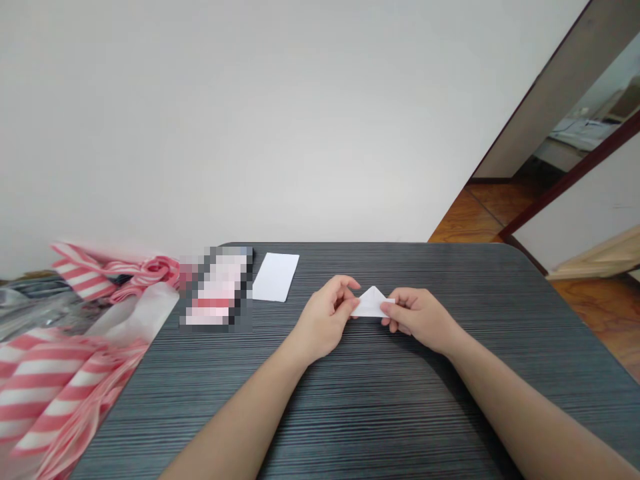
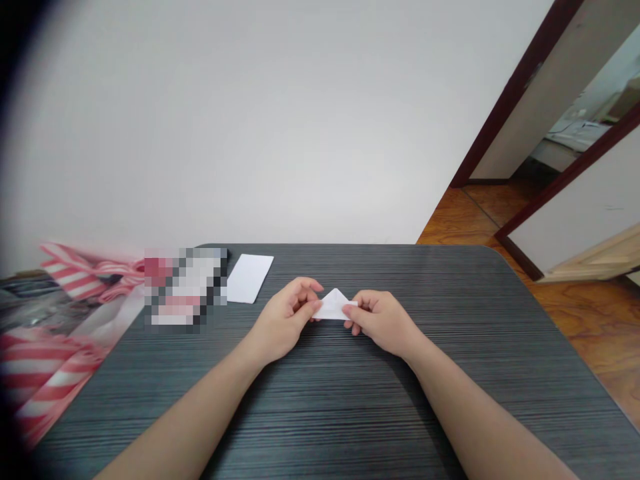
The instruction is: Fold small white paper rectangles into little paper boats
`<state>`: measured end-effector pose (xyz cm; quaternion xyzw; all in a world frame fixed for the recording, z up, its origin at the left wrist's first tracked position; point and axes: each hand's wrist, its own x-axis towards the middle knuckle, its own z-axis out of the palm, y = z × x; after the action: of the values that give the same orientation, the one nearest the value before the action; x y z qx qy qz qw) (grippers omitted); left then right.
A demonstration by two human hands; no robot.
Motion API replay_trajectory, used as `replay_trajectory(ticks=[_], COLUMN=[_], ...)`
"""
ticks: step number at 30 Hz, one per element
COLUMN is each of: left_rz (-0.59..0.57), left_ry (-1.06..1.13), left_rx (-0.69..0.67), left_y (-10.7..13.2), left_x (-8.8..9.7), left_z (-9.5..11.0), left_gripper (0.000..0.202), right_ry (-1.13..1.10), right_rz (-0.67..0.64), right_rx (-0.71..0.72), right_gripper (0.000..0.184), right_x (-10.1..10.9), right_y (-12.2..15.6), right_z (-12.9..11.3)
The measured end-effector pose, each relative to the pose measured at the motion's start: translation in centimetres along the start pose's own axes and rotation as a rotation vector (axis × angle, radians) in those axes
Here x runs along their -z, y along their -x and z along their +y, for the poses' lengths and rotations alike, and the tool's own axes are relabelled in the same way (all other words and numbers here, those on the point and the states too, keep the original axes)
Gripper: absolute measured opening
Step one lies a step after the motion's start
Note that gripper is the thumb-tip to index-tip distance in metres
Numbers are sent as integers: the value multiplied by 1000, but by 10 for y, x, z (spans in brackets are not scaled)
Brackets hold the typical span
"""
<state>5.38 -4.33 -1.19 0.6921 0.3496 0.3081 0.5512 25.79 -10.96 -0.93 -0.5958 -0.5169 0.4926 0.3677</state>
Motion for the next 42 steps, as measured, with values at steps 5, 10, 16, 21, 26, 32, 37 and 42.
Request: replay_trajectory(ticks=[5,10,16,21,26,32,37,42], left_rz=[-1,17,12,13,43,250,183,100], left_ry=[-4,-23,-9,-20,-63,-412,-553,-398], left_rx=[-3,-6,0,-12,-56,-315,-427,-272], left_y=[0,0,0,1,1,3,7,8], left_x=[0,1,0,2,0,-2,-6,-10], left_z=[-1,-1,2,0,-6,2,9,10], left_gripper=[14,13,13,13,19,7,13,27], right_ry=[5,-2,-29,-22,-29,8,117,267], right_rz=[-36,-43,-27,-5,54,150,188,124], right_rx=[11,39,36,42,55,53,124,414], right_gripper=[26,28,29,29,26,27,25,29], right_x=[1,2,1,-1,-2,-3,-5,-9], right_y=[1,1,1,1,-1,-2,0,5], right_z=[-2,-2,-2,-4,-2,0,-3,-2])
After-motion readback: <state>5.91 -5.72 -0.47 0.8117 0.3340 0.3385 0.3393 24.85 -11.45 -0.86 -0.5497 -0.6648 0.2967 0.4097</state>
